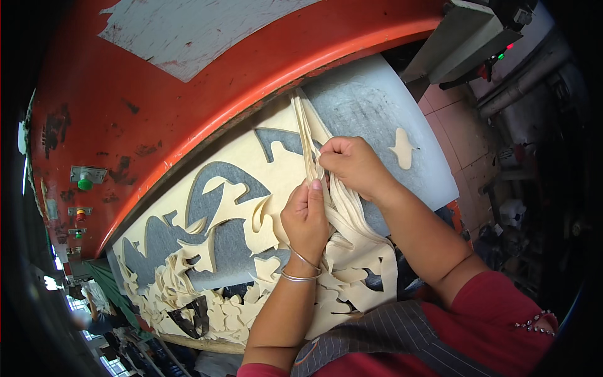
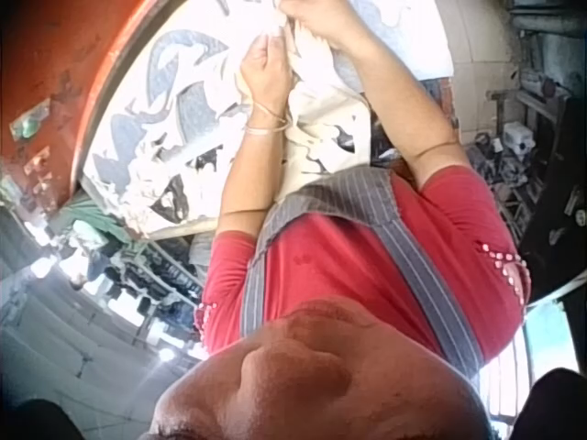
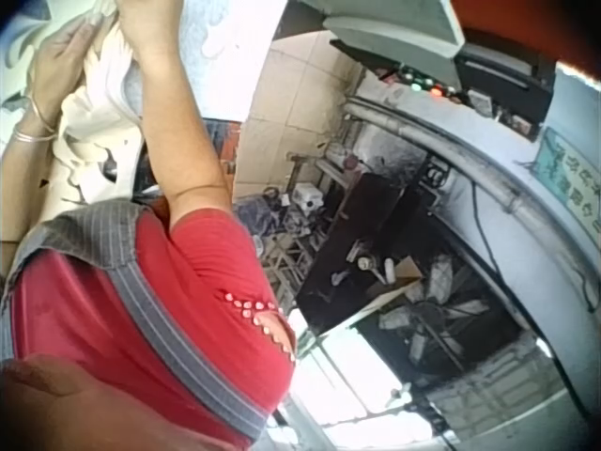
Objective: Die cutting shoe components from material sheets using a hydraulic press.
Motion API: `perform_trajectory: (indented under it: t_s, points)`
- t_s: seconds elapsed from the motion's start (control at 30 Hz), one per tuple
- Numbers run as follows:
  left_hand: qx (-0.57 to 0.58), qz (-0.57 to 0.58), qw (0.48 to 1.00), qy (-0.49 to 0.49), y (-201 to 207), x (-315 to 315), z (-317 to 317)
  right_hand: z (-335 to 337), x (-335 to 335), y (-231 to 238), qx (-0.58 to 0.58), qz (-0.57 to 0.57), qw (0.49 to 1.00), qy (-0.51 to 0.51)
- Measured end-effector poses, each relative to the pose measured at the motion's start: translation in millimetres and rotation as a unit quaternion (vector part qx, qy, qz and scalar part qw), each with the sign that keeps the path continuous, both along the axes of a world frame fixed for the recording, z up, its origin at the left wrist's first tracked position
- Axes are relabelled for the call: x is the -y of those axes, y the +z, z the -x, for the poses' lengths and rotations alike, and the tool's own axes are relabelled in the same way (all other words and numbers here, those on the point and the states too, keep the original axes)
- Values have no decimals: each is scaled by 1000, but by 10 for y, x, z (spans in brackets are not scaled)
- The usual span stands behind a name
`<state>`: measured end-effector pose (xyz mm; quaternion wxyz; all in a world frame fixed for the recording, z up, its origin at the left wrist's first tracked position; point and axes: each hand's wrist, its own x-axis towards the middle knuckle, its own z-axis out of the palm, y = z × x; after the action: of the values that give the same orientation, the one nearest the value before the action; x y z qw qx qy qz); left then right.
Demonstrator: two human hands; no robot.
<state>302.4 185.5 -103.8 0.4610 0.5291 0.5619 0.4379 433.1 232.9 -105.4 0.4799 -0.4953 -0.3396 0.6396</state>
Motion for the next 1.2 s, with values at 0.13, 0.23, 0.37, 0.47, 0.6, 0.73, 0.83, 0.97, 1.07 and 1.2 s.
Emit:
perform_trajectory:
  t_s: [0.13, 0.23, 0.37, 0.47, 0.6, 0.73, 0.83, 0.97, 1.07, 1.2]
  points:
    - [41, -5, 998, 41, 48, 8, -45, -142, 23, 87, 75, 21, 997, -24]
    - [16, -22, 998, 57, 14, 4, -17, -225, 41, 156, 297, -30, 954, -1]
    - [-87, -100, 990, 39, 72, 3, -89, -161, 67, 32, 317, -180, 929, -60]
    - [-134, -122, 983, 38, 68, 3, -67, -57, 74, 57, 274, -214, 935, -60]
    - [-169, -163, 972, 25, 23, -11, -42, -5, 56, 88, 159, -107, 981, 26]
    - [-182, -161, 970, 22, 34, -6, -55, -21, 43, 76, 132, -80, 987, 48]
    - [-182, -154, 971, 21, 47, 1, -60, -24, 41, 63, 114, -67, 991, 36]
    - [-176, -153, 972, 25, 54, 3, -59, -33, 40, 111, 62, -36, 997, 37]
    - [-178, -147, 973, 19, 58, 0, -43, -30, 34, 136, 43, -20, 998, 36]
    - [-170, -137, 976, 15, 66, -1, -52, -18, 24, 109, 58, -21, 998, 18]
